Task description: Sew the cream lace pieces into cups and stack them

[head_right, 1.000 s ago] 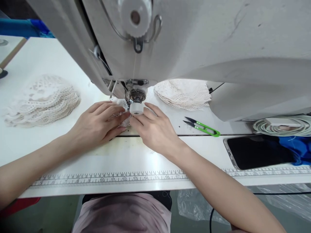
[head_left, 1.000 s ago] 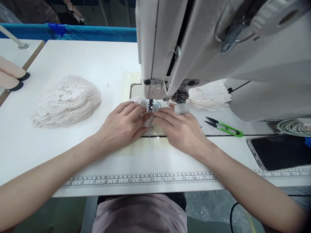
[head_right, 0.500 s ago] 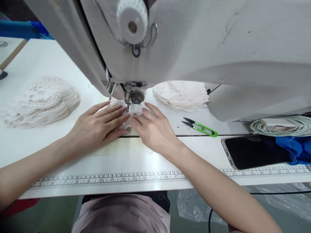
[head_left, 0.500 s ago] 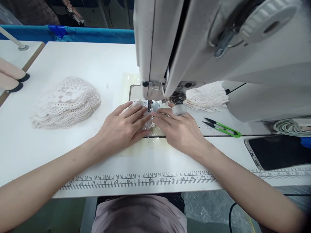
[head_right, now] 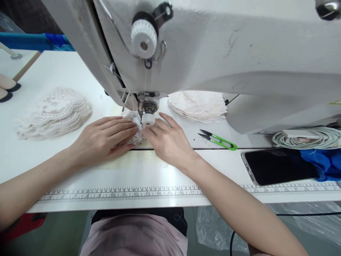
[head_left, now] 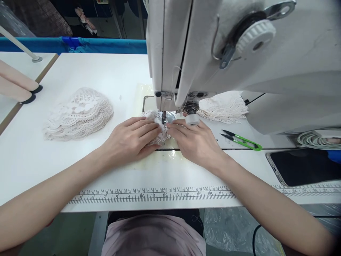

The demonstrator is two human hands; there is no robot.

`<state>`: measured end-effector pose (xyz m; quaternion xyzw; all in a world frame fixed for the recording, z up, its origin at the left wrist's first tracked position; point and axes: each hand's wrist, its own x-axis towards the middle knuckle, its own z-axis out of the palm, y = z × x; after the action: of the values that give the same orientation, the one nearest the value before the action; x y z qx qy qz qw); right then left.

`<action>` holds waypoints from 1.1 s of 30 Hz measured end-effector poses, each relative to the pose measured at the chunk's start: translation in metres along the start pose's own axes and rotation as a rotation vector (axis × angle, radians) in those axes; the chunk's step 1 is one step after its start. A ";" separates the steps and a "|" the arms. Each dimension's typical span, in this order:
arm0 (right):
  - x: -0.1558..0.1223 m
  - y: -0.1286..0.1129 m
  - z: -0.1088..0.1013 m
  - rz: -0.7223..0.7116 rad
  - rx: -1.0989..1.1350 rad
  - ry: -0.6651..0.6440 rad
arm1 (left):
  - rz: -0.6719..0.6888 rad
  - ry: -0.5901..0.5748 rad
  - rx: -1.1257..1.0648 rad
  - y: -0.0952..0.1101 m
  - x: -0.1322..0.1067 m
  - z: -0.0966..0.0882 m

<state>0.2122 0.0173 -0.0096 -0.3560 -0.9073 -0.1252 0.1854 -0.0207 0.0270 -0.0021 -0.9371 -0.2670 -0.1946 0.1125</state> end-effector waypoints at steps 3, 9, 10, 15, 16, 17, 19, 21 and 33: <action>0.001 -0.001 0.001 0.000 0.023 0.031 | 0.073 0.043 0.008 -0.002 -0.001 -0.003; 0.007 -0.006 0.003 -0.006 0.165 0.054 | 0.062 0.107 -0.011 -0.001 0.002 0.000; 0.008 -0.007 0.004 0.001 0.167 0.055 | 0.039 0.112 -0.029 -0.001 0.002 0.000; 0.013 -0.005 0.009 0.064 0.140 0.129 | -0.085 0.054 -0.083 0.000 0.007 -0.005; 0.013 -0.004 0.010 0.098 0.172 0.147 | -0.135 0.014 -0.094 0.000 0.009 -0.007; 0.013 -0.003 0.012 0.145 0.216 0.160 | -0.187 -0.036 -0.106 0.000 0.012 -0.008; 0.012 -0.001 0.014 0.260 0.301 0.172 | -0.258 -0.143 -0.133 -0.001 0.018 -0.008; 0.012 -0.001 0.016 0.353 0.344 0.172 | -0.296 -0.198 -0.155 -0.002 0.025 -0.004; 0.012 0.001 0.020 0.376 0.330 0.250 | -0.271 -0.106 -0.220 -0.012 0.033 0.009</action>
<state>0.2001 0.0322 -0.0227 -0.4650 -0.8035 0.0179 0.3714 0.0016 0.0546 0.0052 -0.9082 -0.3733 -0.1863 -0.0324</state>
